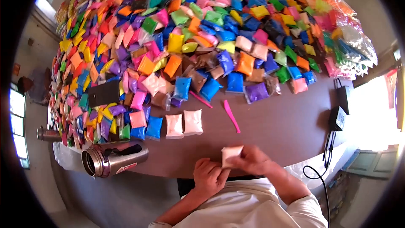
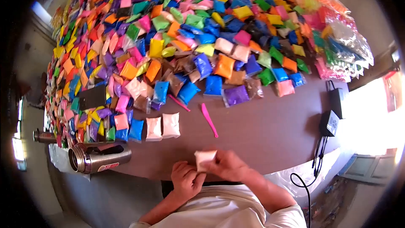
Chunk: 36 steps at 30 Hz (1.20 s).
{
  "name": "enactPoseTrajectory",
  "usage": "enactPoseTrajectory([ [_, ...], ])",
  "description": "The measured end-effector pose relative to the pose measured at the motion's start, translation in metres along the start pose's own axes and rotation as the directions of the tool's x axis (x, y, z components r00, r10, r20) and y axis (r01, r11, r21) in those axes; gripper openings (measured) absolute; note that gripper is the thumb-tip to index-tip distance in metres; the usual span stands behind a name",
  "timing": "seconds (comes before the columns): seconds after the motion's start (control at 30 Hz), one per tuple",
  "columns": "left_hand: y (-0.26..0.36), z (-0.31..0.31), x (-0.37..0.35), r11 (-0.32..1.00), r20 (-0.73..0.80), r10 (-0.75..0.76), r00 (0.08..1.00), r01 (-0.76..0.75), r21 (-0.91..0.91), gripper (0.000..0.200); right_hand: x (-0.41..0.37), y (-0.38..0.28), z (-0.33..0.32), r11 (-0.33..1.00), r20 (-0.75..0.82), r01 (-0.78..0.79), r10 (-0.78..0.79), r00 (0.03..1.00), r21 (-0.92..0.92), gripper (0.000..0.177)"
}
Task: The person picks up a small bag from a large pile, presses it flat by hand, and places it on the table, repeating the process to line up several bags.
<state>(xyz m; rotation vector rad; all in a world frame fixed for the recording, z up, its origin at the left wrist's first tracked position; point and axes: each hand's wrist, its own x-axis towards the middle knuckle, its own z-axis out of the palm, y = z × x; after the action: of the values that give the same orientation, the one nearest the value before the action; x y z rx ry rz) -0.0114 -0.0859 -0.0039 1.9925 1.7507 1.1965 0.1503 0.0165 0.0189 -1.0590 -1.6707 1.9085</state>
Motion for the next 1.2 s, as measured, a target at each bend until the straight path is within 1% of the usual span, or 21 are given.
enactPoseTrajectory([
  [0.03,0.003,-0.002,0.004,0.999,0.020,0.009,1.000,-0.010,0.050,0.016,0.002,0.000,-0.004,1.000,0.024,-0.012,0.012,1.000,0.001,0.033],
  [0.1,0.003,-0.002,0.002,0.999,0.015,-0.006,1.000,0.006,0.043,0.016,0.014,-0.011,-0.017,0.996,-0.220,-0.086,0.084,0.972,-0.001,0.036],
  [0.13,0.002,-0.001,0.002,1.000,0.014,0.006,1.000,-0.006,0.030,0.017,0.020,-0.020,-0.021,0.996,-0.209,-0.087,0.083,0.974,-0.007,0.036],
  [0.2,0.003,-0.001,0.001,1.000,0.004,-0.005,1.000,0.004,0.030,0.019,0.028,-0.035,-0.023,0.985,-0.125,0.004,-0.026,0.992,-0.172,0.035],
  [0.27,0.003,-0.001,0.001,0.999,0.001,0.007,1.000,-0.007,0.036,0.021,0.038,-0.039,-0.015,0.986,-0.122,-0.001,-0.019,0.992,-0.164,0.033],
  [0.3,0.002,-0.001,0.001,0.999,-0.001,0.000,1.000,0.000,0.033,0.021,0.045,-0.038,-0.012,0.940,-0.199,-0.012,-0.060,0.978,-0.342,0.033],
  [0.33,0.002,-0.001,0.000,0.999,0.003,0.010,1.000,-0.010,0.040,0.021,0.052,-0.039,-0.009,0.861,-0.266,-0.039,-0.113,0.957,-0.507,0.032],
  [0.37,0.001,0.000,-0.001,0.999,0.007,0.022,1.000,-0.023,0.045,0.021,0.059,-0.045,-0.005,0.910,-0.307,-0.087,-0.046,0.951,-0.406,0.034],
  [0.4,0.001,0.000,-0.002,0.999,0.004,0.016,1.000,-0.017,0.039,0.021,0.065,-0.048,-0.002,0.907,-0.306,-0.093,-0.041,0.951,-0.411,0.034],
  [0.47,0.001,0.000,-0.003,0.999,0.008,0.023,1.000,-0.024,0.048,0.021,0.077,-0.049,0.001,0.893,-0.315,-0.053,-0.101,0.944,-0.446,0.034],
  [0.5,0.001,0.000,-0.003,0.999,0.004,0.022,1.000,-0.022,0.044,0.021,0.084,-0.042,0.000,0.881,-0.306,-0.032,-0.130,0.943,-0.472,0.038],
  [0.63,-0.001,0.000,-0.003,0.999,-0.010,0.025,1.000,-0.025,0.028,0.021,0.097,-0.040,0.002,0.865,-0.280,-0.046,-0.111,0.953,-0.500,0.046],
  [0.7,-0.001,-0.001,-0.004,1.000,-0.013,0.022,1.000,-0.022,0.019,0.021,0.096,-0.044,0.005,0.839,-0.283,-0.007,-0.176,0.943,-0.544,0.048],
  [0.73,-0.001,0.000,-0.004,0.999,-0.013,0.025,1.000,-0.025,0.020,0.021,0.096,-0.043,0.006,0.837,-0.281,-0.007,-0.176,0.943,-0.546,0.048],
  [0.8,-0.001,0.000,-0.004,0.999,-0.015,0.027,1.000,-0.027,0.021,0.021,0.096,-0.042,0.010,0.720,-0.321,0.077,-0.400,0.859,-0.690,0.048],
  [0.83,-0.001,0.000,-0.003,0.999,-0.019,0.027,0.999,-0.027,0.022,0.021,0.095,-0.046,0.011,0.719,-0.319,0.079,-0.400,0.859,-0.691,0.048],
  [0.9,-0.001,0.000,-0.003,0.999,-0.022,0.025,0.999,-0.024,0.027,0.021,0.090,-0.061,0.015,0.727,-0.322,-0.037,-0.257,0.911,-0.686,0.043],
  [0.93,-0.001,0.000,-0.003,1.000,-0.020,0.024,0.999,-0.024,0.019,0.021,0.090,-0.059,0.015,0.728,-0.319,-0.034,-0.257,0.912,-0.685,0.043],
  [1.0,-0.001,0.000,-0.003,1.000,-0.020,0.021,1.000,-0.021,0.017,0.021,0.090,-0.052,0.015,0.699,-0.240,0.053,-0.314,0.918,-0.713,0.035],
  [1.1,-0.002,0.001,-0.004,1.000,-0.026,0.019,0.999,-0.019,0.022,0.021,0.095,-0.043,0.018,0.688,-0.180,0.099,-0.322,0.930,-0.719,0.031],
  [1.2,-0.003,0.001,-0.006,0.999,-0.009,0.022,1.000,-0.022,0.027,0.021,0.094,-0.035,0.016,0.734,-0.182,0.150,-0.352,0.918,-0.663,0.029],
])
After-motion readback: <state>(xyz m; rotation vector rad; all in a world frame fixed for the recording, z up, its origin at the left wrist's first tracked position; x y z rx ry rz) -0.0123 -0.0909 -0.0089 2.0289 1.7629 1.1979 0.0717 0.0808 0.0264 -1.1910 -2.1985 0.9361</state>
